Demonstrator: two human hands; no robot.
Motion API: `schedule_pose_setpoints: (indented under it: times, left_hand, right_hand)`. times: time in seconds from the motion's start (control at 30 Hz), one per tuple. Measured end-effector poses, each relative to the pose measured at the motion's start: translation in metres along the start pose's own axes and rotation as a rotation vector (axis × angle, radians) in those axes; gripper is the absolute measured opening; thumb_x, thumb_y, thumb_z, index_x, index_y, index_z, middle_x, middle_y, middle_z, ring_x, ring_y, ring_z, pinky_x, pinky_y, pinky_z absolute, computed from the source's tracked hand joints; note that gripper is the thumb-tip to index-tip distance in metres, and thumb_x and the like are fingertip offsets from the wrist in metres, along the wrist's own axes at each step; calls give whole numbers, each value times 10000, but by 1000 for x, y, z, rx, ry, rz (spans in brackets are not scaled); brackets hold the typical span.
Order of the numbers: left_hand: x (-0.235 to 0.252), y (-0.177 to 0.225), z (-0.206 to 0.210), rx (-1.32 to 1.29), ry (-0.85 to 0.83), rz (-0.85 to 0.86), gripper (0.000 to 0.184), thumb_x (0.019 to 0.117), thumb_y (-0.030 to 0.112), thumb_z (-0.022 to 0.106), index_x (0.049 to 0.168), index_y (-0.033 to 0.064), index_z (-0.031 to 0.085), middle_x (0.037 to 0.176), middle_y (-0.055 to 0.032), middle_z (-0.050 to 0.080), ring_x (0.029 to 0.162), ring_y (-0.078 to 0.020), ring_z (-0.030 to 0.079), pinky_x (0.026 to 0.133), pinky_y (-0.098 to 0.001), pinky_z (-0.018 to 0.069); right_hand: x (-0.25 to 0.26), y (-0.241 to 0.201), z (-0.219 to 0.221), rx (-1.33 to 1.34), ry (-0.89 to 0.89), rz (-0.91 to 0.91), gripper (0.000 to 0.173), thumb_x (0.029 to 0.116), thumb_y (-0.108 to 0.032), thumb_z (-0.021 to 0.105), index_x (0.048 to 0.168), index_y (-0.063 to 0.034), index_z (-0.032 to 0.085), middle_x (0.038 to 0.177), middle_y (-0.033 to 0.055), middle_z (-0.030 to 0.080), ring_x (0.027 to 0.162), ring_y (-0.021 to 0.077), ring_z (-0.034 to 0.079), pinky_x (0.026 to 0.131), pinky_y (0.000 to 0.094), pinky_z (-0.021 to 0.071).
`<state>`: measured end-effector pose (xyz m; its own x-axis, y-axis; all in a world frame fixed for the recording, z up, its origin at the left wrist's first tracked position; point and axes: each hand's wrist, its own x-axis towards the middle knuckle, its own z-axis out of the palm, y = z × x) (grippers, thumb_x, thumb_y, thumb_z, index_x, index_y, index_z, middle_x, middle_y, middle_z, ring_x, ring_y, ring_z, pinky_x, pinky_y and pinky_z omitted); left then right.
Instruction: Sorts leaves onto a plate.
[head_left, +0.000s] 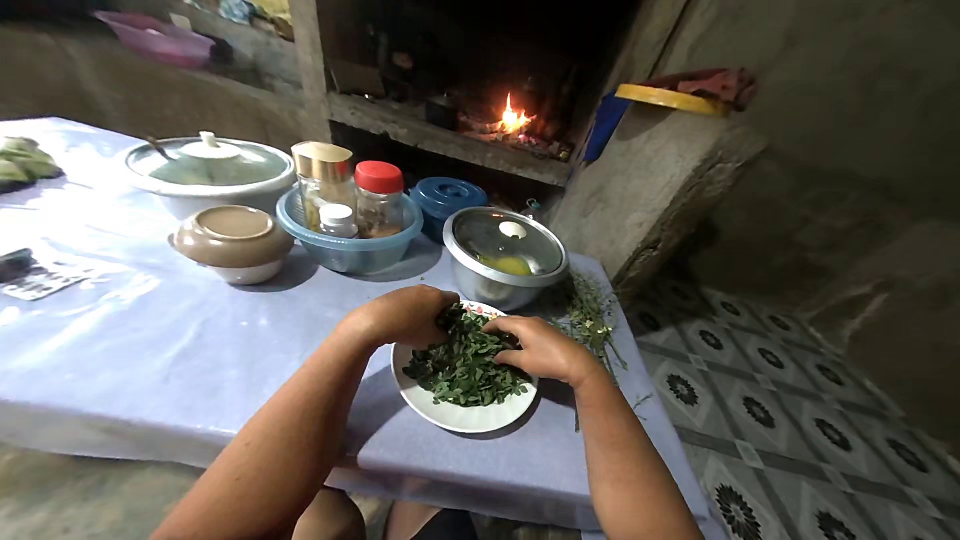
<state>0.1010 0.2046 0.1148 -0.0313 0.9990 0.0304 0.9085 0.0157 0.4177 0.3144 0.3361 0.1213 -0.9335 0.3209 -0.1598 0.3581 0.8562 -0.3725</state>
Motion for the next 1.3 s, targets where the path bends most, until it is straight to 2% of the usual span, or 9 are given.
schedule_pose_setpoints:
  times: [0.17, 0.3, 0.57, 0.8, 0.9, 1.0, 1.1, 1.2, 1.3]
  left_hand:
    - [0, -1, 0, -127, 96, 191, 254, 921, 262, 778, 1111, 128, 676, 886, -25, 705, 811, -151, 685, 769, -423, 578]
    - [2, -2, 5, -242, 108, 287, 338, 908, 212, 789, 1223, 164, 676, 1045, -9, 722, 921, -118, 694, 851, -396, 592]
    - [-2, -10, 0, -193, -30, 179, 324, 968, -18, 635, 1264, 106, 682, 1230, -61, 694, 1038, -201, 700, 927, -427, 581]
    - [3, -16, -1, -128, 69, 143, 248, 1005, 15, 590, 1179, 134, 722, 1052, -28, 745, 892, -153, 725, 834, -399, 607]
    - [3, -17, -2, -112, 118, 166, 131, 1019, 136, 630, 1050, 132, 757, 921, -16, 748, 791, -143, 719, 761, -405, 613]
    - [1, -14, 0, -87, 106, 187, 230, 1025, 279, 640, 984, 84, 754, 853, -61, 714, 731, -184, 680, 709, -434, 581]
    - [2, -14, 4, -117, 23, 205, 263, 984, 306, 699, 1122, 87, 741, 1079, -81, 723, 925, -207, 705, 859, -448, 588]
    - [3, -6, 10, -149, -150, 132, 548, 885, 336, 814, 1351, 121, 622, 1236, -119, 674, 1060, -259, 674, 963, -515, 532]
    - [11, -3, 23, -14, -180, 163, 672, 865, 401, 819, 1430, 146, 562, 1324, -157, 621, 1209, -314, 608, 1039, -572, 466]
  right_hand:
    - [-4, -3, -4, -4, 71, 74, 368, 1011, -190, 637, 1371, -110, 625, 1280, 111, 674, 1110, 236, 676, 999, 458, 536]
    - [-5, -2, -6, -9, 141, 119, 316, 1022, -176, 615, 1329, -108, 650, 1226, 107, 698, 1078, 238, 692, 981, 471, 548]
    - [-7, -3, -7, -51, 167, 161, 288, 1035, -182, 589, 1303, -116, 672, 1210, 94, 712, 1079, 232, 698, 986, 480, 544]
    - [-11, -5, -10, -39, 240, 167, 199, 1035, -184, 594, 1159, -101, 725, 1125, 68, 736, 1010, 220, 711, 949, 482, 559]
    - [-13, -5, -9, 1, 280, 112, 174, 1025, -219, 619, 1053, -96, 738, 1003, 64, 736, 923, 200, 706, 880, 470, 572]
    - [-16, -9, -8, 11, 260, 42, 251, 1010, -297, 652, 1003, -58, 728, 944, 90, 713, 863, 214, 684, 832, 473, 559]
    - [-14, -14, -3, -3, 198, 11, 359, 958, -393, 718, 1081, -56, 718, 994, 95, 706, 862, 218, 671, 834, 469, 558]
    - [-8, -18, 5, -49, 92, 16, 483, 925, -416, 753, 1250, -68, 672, 1080, 124, 701, 955, 264, 674, 897, 515, 545]
    - [-2, -25, 12, -136, 34, 35, 443, 955, -366, 721, 1273, -65, 654, 1148, 148, 693, 1056, 303, 669, 947, 547, 521]
